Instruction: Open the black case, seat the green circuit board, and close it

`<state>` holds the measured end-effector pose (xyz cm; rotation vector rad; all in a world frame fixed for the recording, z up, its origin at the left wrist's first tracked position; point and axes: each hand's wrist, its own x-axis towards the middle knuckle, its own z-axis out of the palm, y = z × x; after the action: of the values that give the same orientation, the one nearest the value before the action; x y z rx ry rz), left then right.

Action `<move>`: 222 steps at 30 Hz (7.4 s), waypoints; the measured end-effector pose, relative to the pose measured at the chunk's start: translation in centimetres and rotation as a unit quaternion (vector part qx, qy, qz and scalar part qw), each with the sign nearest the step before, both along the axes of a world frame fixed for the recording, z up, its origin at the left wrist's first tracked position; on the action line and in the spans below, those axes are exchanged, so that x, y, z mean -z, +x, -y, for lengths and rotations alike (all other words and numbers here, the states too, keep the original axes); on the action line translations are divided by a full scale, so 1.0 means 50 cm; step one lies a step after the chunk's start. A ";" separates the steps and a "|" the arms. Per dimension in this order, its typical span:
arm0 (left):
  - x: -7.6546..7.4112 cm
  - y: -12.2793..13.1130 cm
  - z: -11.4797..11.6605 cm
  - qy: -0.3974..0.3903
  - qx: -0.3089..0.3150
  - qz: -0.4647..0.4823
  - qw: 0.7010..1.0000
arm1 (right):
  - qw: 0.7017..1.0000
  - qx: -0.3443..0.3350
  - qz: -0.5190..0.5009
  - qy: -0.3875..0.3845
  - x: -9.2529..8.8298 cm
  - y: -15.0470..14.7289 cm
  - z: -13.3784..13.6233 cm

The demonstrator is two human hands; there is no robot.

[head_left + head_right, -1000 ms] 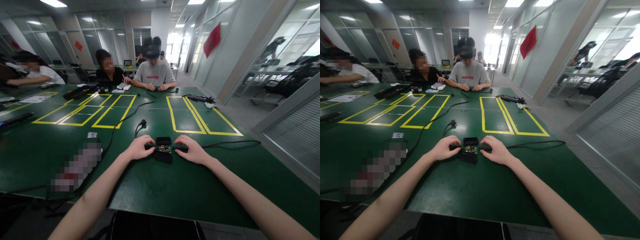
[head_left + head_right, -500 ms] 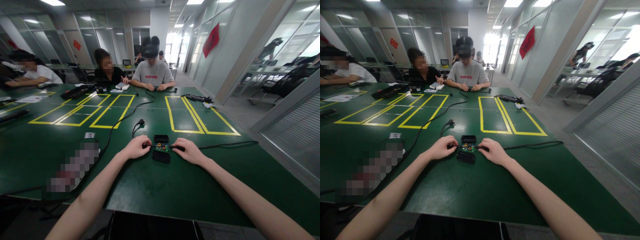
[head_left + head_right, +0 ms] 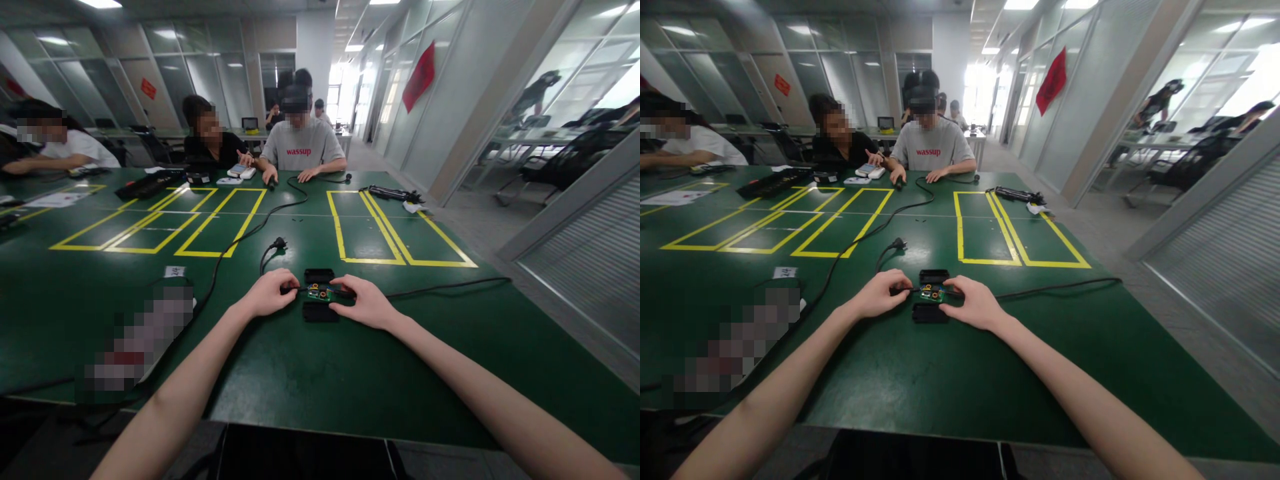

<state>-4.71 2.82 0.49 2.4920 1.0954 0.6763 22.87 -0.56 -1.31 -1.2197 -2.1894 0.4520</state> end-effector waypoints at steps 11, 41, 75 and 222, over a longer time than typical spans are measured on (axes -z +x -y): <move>0.002 -0.002 -0.003 0.002 -0.010 0.016 1.000 | 0.999 -0.012 0.031 0.042 -0.005 0.035 -0.020; -0.036 -0.004 0.017 -0.111 0.009 0.104 0.988 | 0.996 -0.068 -0.001 0.057 -0.038 0.071 -0.003; -0.024 0.002 0.025 -0.203 0.009 0.054 0.978 | 0.992 -0.126 0.011 0.029 -0.023 0.048 0.013; -0.027 0.069 0.074 0.093 0.106 -0.119 0.983 | 0.971 -0.150 0.169 0.078 -0.045 0.011 0.030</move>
<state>-1.26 -0.90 1.85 2.8585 0.8557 0.4446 23.45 -2.08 0.97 -0.9369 -2.6612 0.1937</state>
